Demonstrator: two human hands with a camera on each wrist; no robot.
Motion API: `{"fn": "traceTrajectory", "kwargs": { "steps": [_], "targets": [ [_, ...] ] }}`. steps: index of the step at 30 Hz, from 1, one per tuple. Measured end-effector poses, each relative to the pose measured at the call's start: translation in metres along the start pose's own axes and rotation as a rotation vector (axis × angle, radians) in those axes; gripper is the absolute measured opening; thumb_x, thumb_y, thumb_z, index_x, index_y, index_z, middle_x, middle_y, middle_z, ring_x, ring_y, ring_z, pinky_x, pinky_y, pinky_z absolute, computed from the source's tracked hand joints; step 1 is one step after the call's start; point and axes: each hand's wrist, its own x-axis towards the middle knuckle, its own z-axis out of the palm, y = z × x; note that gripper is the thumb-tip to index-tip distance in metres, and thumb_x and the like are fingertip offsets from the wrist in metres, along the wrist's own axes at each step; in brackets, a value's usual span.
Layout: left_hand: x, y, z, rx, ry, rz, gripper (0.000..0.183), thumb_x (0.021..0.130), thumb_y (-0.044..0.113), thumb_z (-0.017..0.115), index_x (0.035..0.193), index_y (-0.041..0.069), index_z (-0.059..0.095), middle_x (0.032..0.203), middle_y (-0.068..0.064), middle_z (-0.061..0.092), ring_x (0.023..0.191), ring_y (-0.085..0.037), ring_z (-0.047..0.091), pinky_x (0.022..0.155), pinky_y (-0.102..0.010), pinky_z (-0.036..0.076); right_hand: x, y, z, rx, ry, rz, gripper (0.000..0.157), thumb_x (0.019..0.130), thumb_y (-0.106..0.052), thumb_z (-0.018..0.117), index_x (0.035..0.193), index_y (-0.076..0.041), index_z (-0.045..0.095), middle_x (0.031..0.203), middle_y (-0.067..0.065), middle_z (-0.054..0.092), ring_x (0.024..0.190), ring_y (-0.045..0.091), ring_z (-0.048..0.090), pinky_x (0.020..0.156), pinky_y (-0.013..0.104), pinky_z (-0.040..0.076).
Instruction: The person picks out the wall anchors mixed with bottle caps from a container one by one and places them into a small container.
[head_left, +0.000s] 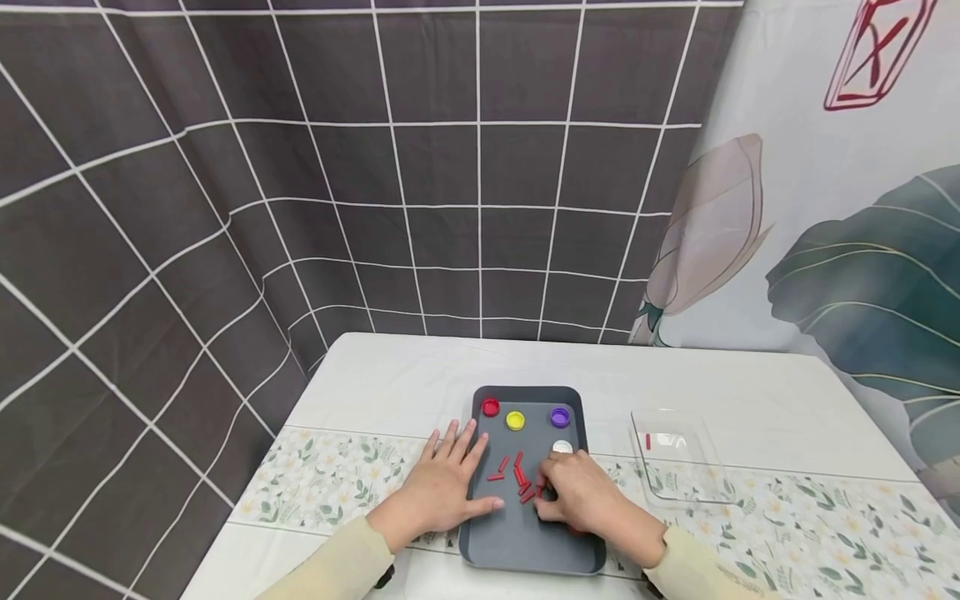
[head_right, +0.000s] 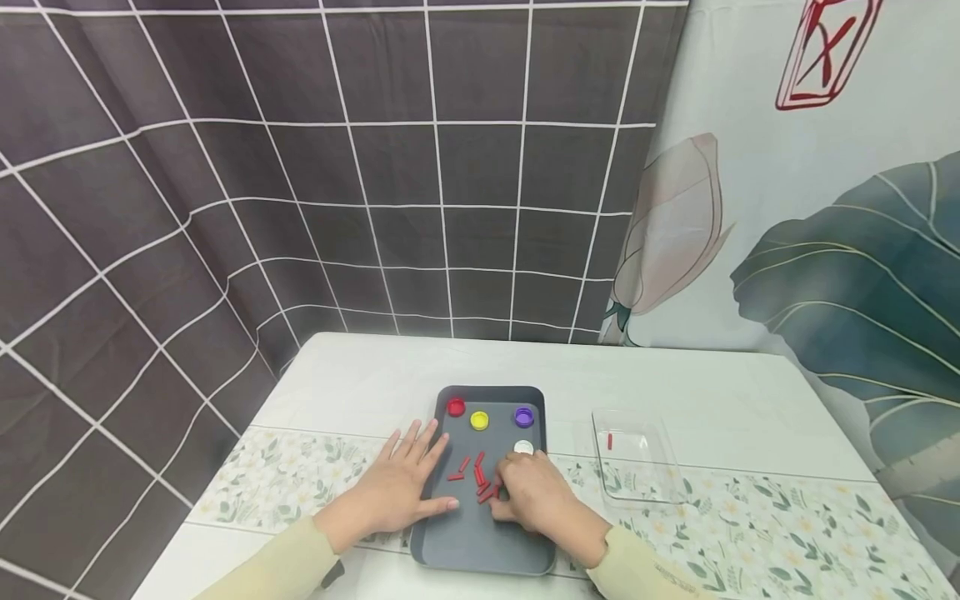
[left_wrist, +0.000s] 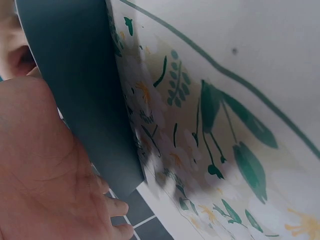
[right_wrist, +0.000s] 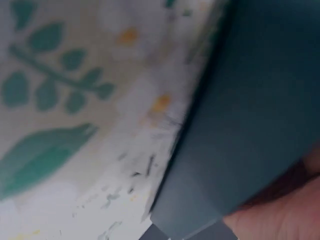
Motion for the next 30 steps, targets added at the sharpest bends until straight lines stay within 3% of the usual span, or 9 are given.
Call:
{"fn": "traceTrajectory", "kwargs": {
  "steps": [7,12,18,24,30],
  "targets": [
    [-0.001,0.0,0.0,0.003,-0.004,0.0,0.098,0.092,0.078,0.045,0.163,0.013,0.023,0.17,-0.012,0.011,0.156,-0.037,0.009,0.123,-0.057,0.011,-0.01,0.019,-0.022,0.198,0.067,0.024,0.014,0.081,-0.02,0.081,0.084,-0.017,0.068,0.071,-0.012,0.048,0.063,-0.001,0.041,0.058,0.021,0.04],
    [-0.001,0.001,0.0,-0.002,-0.007,0.003,0.098,0.092,0.077,0.045,0.163,0.014,0.023,0.17,-0.012,0.011,0.156,-0.038,0.009,0.123,-0.057,0.011,-0.025,0.044,-0.036,0.27,0.224,-0.003,0.015,0.079,-0.014,0.083,0.086,-0.015,0.071,0.073,-0.013,0.051,0.065,-0.002,0.045,0.056,0.02,0.042],
    [-0.001,0.0,0.0,-0.008,-0.002,0.004,0.098,0.092,0.077,0.045,0.163,0.014,0.023,0.17,-0.012,0.011,0.156,-0.037,0.008,0.123,-0.057,0.01,-0.045,0.078,-0.053,0.262,0.338,0.0,0.021,0.076,-0.006,0.085,0.088,-0.018,0.072,0.074,-0.017,0.051,0.065,-0.001,0.047,0.055,0.019,0.043],
    [-0.001,-0.001,0.001,-0.022,-0.001,0.004,0.097,0.092,0.077,0.045,0.163,0.013,0.023,0.17,-0.012,0.011,0.156,-0.037,0.007,0.123,-0.057,0.01,-0.062,0.108,-0.064,0.208,0.364,0.036,0.024,0.075,-0.003,0.085,0.088,-0.018,0.072,0.074,-0.016,0.05,0.065,0.001,0.046,0.054,0.018,0.038],
    [-0.001,-0.001,0.0,-0.018,0.0,0.007,0.097,0.092,0.077,0.045,0.163,0.013,0.023,0.17,-0.012,0.011,0.156,-0.038,0.007,0.123,-0.058,0.01,-0.073,0.125,-0.07,0.168,0.362,0.098,0.021,0.077,-0.004,0.085,0.09,-0.016,0.073,0.075,-0.016,0.049,0.065,0.001,0.045,0.053,0.018,0.036]
  ]
}}
